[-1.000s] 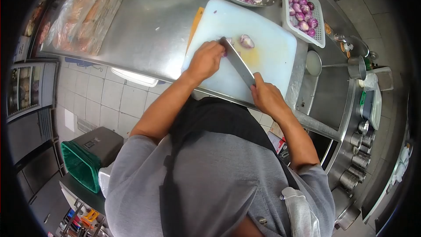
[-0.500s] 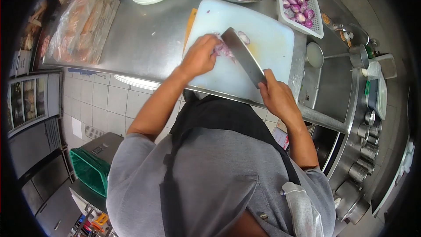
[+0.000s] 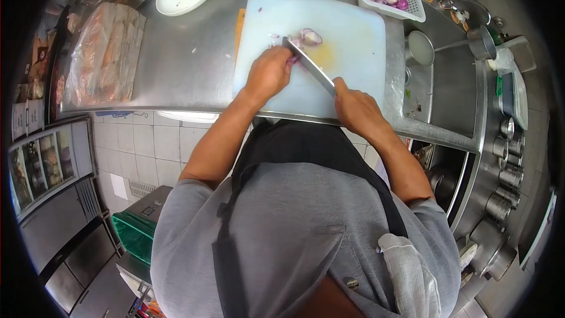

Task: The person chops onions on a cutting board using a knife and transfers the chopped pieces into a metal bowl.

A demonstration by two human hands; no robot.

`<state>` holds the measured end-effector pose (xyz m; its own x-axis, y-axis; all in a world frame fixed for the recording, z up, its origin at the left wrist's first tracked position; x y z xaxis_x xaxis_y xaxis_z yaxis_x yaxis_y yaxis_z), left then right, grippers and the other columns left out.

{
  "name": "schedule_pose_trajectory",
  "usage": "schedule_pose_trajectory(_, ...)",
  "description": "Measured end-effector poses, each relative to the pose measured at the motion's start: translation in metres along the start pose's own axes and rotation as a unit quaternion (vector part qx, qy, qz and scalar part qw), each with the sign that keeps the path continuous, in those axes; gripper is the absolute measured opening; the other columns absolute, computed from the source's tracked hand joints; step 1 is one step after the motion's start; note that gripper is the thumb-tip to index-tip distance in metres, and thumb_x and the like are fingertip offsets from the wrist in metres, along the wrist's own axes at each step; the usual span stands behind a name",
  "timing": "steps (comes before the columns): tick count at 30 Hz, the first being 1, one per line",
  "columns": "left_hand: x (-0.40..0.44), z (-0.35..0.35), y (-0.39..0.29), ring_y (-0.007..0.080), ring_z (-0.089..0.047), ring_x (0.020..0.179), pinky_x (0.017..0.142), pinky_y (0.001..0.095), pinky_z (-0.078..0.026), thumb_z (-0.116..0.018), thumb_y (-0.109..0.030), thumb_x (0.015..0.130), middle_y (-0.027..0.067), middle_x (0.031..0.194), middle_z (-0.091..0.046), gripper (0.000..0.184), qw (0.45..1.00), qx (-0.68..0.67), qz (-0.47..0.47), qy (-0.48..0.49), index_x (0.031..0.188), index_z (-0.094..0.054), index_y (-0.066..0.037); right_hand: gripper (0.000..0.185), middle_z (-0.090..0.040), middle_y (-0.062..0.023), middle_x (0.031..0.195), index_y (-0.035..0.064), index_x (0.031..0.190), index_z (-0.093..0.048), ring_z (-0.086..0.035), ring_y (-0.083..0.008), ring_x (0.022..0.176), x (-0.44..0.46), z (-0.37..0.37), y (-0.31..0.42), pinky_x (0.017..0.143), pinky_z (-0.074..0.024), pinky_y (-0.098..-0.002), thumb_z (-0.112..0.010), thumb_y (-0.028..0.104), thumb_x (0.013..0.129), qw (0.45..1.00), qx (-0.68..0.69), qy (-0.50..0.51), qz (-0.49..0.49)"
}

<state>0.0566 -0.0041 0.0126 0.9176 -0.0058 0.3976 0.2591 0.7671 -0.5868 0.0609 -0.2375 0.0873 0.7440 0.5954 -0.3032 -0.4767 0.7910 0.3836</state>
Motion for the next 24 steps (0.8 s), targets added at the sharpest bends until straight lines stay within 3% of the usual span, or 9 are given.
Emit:
schedule_pose_trajectory(5, -0.006, -0.004, -0.001, 0.0384, -0.064, 0.087, 0.078, 0.0481, -0.053, -0.072, -0.001, 0.084, 0.0161, 0.091, -0.066, 0.013, 0.998, 0.002, -0.037, -0.056, 0.094, -0.066, -0.004, 0.019, -0.067, -0.0280, 0.078, 0.0030, 0.117, -0.046, -0.065, -0.0533, 0.077, -0.009, 0.010, 0.003, 0.072, -0.0475, -0.0634, -0.055, 0.011, 0.102, 1.000, 0.026, -0.002, 0.012)
schedule_pose_trajectory(7, -0.009, -0.005, -0.003, 0.0381, -0.064, 0.087, 0.078, 0.0477, -0.053, -0.072, 0.000, 0.084, 0.0158, 0.091, -0.066, 0.013, 0.998, 0.003, -0.040, -0.054, 0.094, -0.066, -0.004, 0.019, -0.068, -0.0286, 0.080, 0.0024, 0.116, -0.045, -0.067, -0.0525, 0.079, -0.002, -0.003, 0.001, 0.074, -0.0497, -0.0629, -0.052, 0.011, 0.102, 0.999, 0.012, 0.035, -0.001)
schedule_pose_trajectory(17, -0.016, -0.006, -0.002, 0.0362, -0.062, 0.086, 0.077, 0.0467, -0.052, -0.073, 0.001, 0.083, 0.0146, 0.089, -0.064, 0.015, 0.995, 0.013, -0.068, -0.072, 0.096, -0.066, -0.003, 0.022, -0.070, -0.0281, 0.084, 0.0036, 0.120, -0.046, -0.068, -0.0519, 0.081, -0.011, 0.003, 0.003, 0.075, -0.0496, -0.0630, -0.055, 0.014, 0.102, 0.999, 0.027, 0.021, 0.001)
schedule_pose_trajectory(24, -0.024, 0.008, -0.009, 0.0380, -0.065, 0.098, 0.086, 0.0451, -0.054, -0.074, 0.000, 0.084, 0.0175, 0.104, -0.068, 0.026, 0.998, -0.003, -0.063, -0.024, 0.110, -0.069, 0.000, 0.024, -0.070, -0.0243, 0.082, 0.0070, 0.122, -0.049, -0.067, -0.0497, 0.078, -0.017, 0.008, -0.010, 0.073, -0.0502, -0.0613, -0.058, 0.012, 0.100, 0.998, 0.045, -0.035, 0.008)
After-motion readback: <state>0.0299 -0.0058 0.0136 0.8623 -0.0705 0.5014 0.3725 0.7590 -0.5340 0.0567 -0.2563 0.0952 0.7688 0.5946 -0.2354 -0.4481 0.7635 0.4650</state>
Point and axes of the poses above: each hand's wrist, its own x-axis towards the middle knuckle, its own z-axis out of the back of the hand, y = z × x, the point moved 3 cm from there along x, towards the middle knuckle
